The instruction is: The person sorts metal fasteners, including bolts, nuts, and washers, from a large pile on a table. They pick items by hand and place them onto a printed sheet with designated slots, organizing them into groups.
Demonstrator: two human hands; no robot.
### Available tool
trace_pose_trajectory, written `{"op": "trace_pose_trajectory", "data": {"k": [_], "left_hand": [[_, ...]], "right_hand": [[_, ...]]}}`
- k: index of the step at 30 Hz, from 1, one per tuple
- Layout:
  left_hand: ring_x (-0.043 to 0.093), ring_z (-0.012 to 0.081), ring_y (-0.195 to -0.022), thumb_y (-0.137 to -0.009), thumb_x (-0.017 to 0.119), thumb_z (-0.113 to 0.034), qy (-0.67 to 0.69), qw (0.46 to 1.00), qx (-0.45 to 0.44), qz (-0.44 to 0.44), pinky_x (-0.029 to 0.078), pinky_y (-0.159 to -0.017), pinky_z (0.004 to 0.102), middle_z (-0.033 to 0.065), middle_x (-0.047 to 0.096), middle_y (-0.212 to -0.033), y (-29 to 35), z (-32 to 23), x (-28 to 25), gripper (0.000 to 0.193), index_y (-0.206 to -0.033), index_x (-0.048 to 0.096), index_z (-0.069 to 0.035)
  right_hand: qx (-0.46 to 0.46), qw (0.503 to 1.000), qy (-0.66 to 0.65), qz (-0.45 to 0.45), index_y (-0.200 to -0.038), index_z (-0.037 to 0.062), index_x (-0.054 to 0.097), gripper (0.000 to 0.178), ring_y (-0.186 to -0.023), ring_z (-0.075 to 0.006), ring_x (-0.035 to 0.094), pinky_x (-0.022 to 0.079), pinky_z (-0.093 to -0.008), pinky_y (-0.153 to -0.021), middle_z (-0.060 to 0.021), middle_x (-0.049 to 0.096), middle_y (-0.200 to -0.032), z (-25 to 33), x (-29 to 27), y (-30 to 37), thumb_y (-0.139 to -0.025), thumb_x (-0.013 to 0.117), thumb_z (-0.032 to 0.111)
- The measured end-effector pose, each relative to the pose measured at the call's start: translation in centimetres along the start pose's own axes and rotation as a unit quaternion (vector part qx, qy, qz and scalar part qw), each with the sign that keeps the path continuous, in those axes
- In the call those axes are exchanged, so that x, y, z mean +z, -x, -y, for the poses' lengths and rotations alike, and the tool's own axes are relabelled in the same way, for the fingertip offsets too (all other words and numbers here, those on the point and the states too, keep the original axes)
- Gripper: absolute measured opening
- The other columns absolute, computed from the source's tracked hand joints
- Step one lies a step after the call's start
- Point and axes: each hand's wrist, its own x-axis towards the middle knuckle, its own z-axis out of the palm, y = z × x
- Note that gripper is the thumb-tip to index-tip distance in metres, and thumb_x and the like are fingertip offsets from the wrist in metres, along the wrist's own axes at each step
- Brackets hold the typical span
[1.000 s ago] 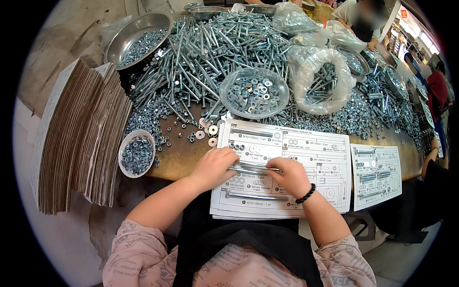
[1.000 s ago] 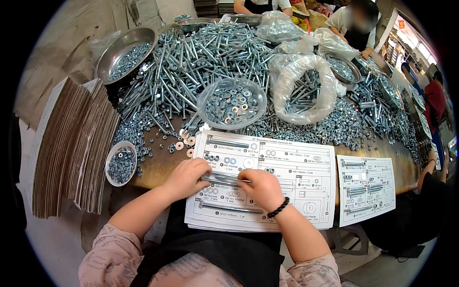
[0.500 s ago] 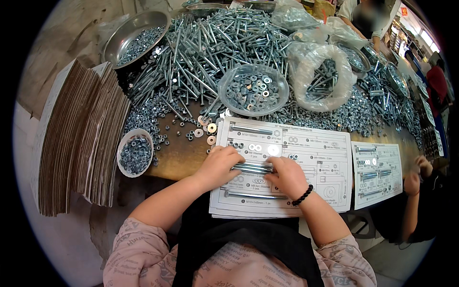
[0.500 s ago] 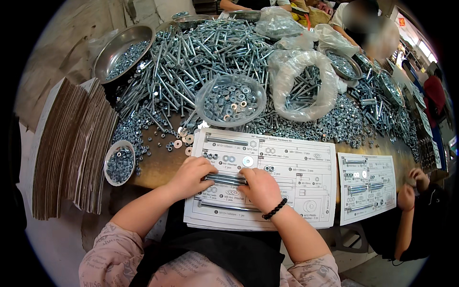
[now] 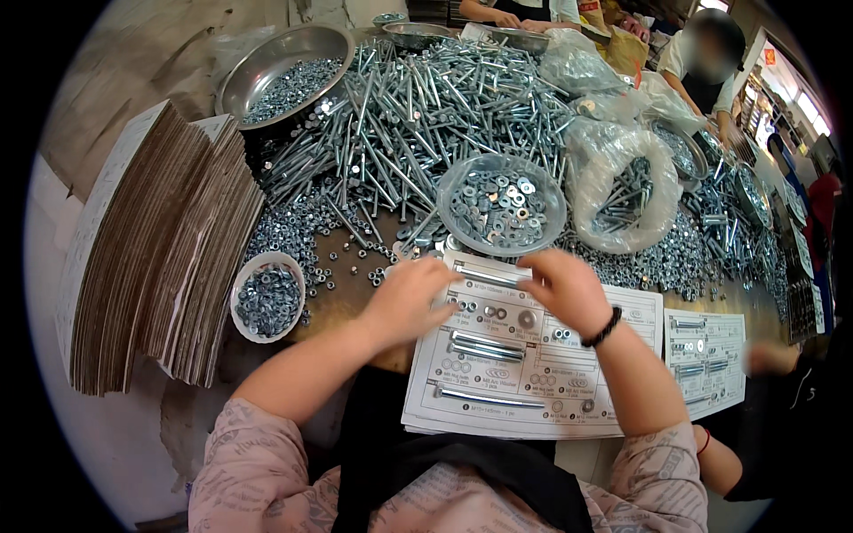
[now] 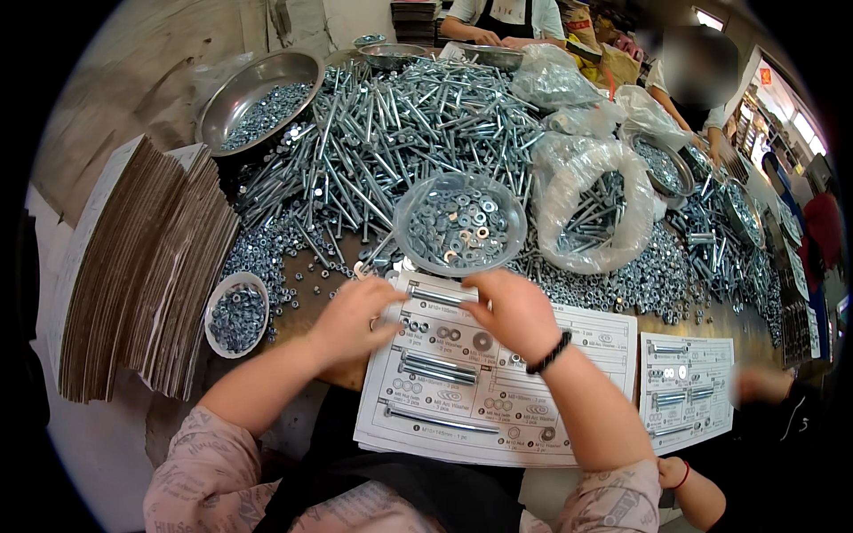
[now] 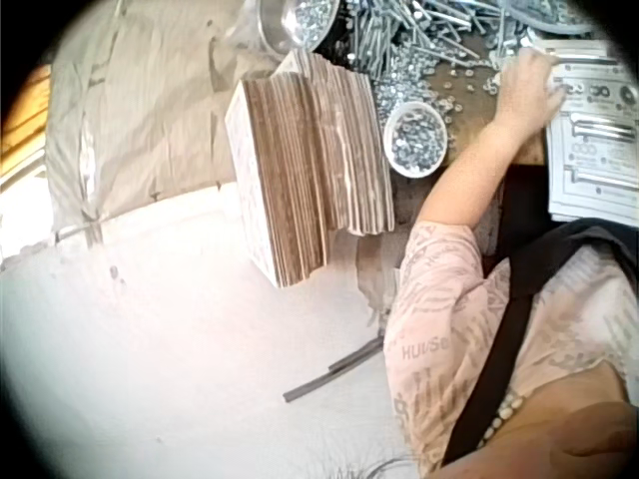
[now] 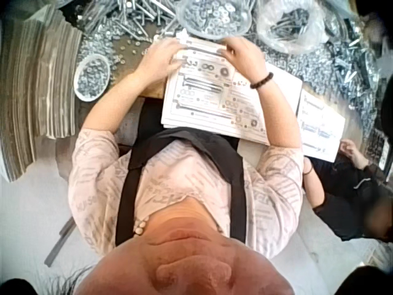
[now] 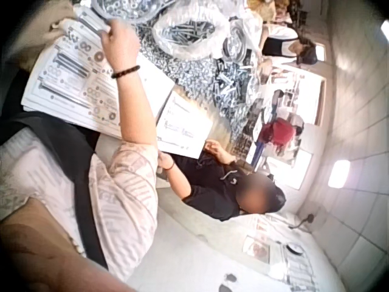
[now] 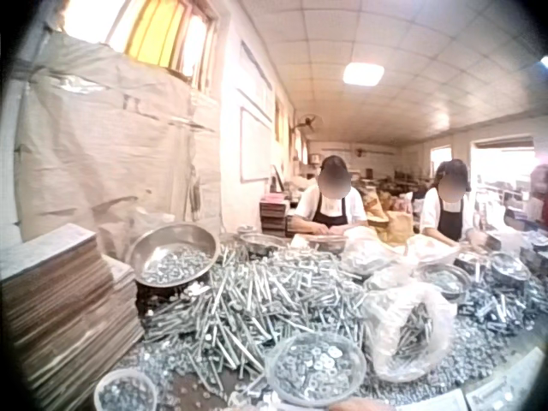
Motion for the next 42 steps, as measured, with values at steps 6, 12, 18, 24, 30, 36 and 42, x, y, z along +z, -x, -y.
{"op": "trace_pose_trajectory", "data": {"k": [6,12,18,24,30,36,42], "left_hand": [[0.055,0.0209,-0.072,-0.071,0.066,-0.014,-0.051,0.989,0.003,-0.136,0.046,-0.067,0.0322,0.0091,0.054,-0.092,-8.8,6.2,-4.6,0.038,-0.107,0.056,-0.006],[0.056,0.0237,-0.084,-0.069,0.067,-0.013,-0.249,0.959,0.061,-0.119,0.042,-0.074,0.0362,0.0048,0.056,-0.095,-16.8,10.8,-5.2,0.039,-0.106,0.055,-0.010],[0.056,0.0204,-0.082,-0.070,0.061,-0.013,-0.387,0.913,0.064,-0.112,0.039,-0.072,0.0347,0.0029,0.054,-0.086,-21.1,12.1,-3.0,0.017,-0.087,0.058,-0.013],[0.058,0.0206,-0.066,-0.071,0.055,-0.015,-0.446,0.881,0.084,-0.132,0.043,-0.063,0.0328,0.0031,0.054,-0.073,-22.5,12.4,-1.5,0.002,-0.072,0.057,-0.014],[0.060,0.0223,-0.070,-0.069,0.055,-0.011,-0.458,0.884,0.067,-0.063,0.045,-0.061,0.0347,0.0059,0.059,-0.072,-22.0,12.2,-2.0,0.007,-0.068,0.062,-0.010],[0.061,0.0290,-0.078,-0.073,0.052,-0.005,-0.383,0.923,-0.009,-0.027,0.050,-0.069,0.0405,0.0128,0.058,-0.084,-20.6,9.5,-4.6,0.011,-0.077,0.062,-0.004],[0.056,0.0336,-0.081,-0.071,0.055,-0.004,-0.319,0.943,-0.009,-0.094,0.046,-0.070,0.0426,0.0140,0.054,-0.083,-17.6,9.9,-6.7,0.007,-0.078,0.054,-0.003]], "right_hand": [[0.035,0.998,-0.003,-0.053,-0.085,0.0067,0.065,0.017,-0.075,-0.0290,0.060,0.047,-0.0369,-0.068,-0.0133,0.063,-0.081,-5.9,0.5,-11.7,-0.078,0.059,0.021],[0.103,0.987,0.081,-0.098,-0.092,0.0118,0.066,0.020,-0.090,-0.0304,0.057,0.046,-0.0384,-0.080,-0.0141,0.059,-0.098,-7.8,2.1,-20.3,-0.077,0.061,0.023],[0.171,0.974,0.110,-0.097,-0.095,0.0037,0.056,0.030,-0.093,-0.0310,0.058,0.047,-0.0403,-0.080,-0.0151,0.061,-0.096,-5.1,4.3,-25.3,-0.080,0.062,0.029],[0.190,0.973,0.083,-0.098,-0.094,0.0055,0.057,0.024,-0.094,-0.0307,0.059,0.047,-0.0405,-0.078,-0.0153,0.062,-0.098,-5.5,5.6,-25.8,-0.084,0.054,0.027],[0.217,0.969,0.019,-0.114,-0.096,0.0080,0.062,0.026,-0.092,-0.0308,0.059,0.046,-0.0388,-0.080,-0.0143,0.063,-0.097,-6.6,3.9,-23.3,-0.078,0.053,0.024],[0.144,0.973,-0.026,-0.180,-0.090,0.0048,0.064,0.025,-0.084,-0.0321,0.059,0.046,-0.0375,-0.075,-0.0149,0.064,-0.087,-8.1,-0.8,-16.7,-0.078,0.053,0.024],[0.137,0.962,-0.112,-0.210,-0.090,0.0025,0.063,0.020,-0.068,-0.0157,0.059,0.045,-0.0262,-0.064,-0.0085,0.063,-0.075,-8.7,-5.0,-5.9,-0.078,0.060,0.018]]}}
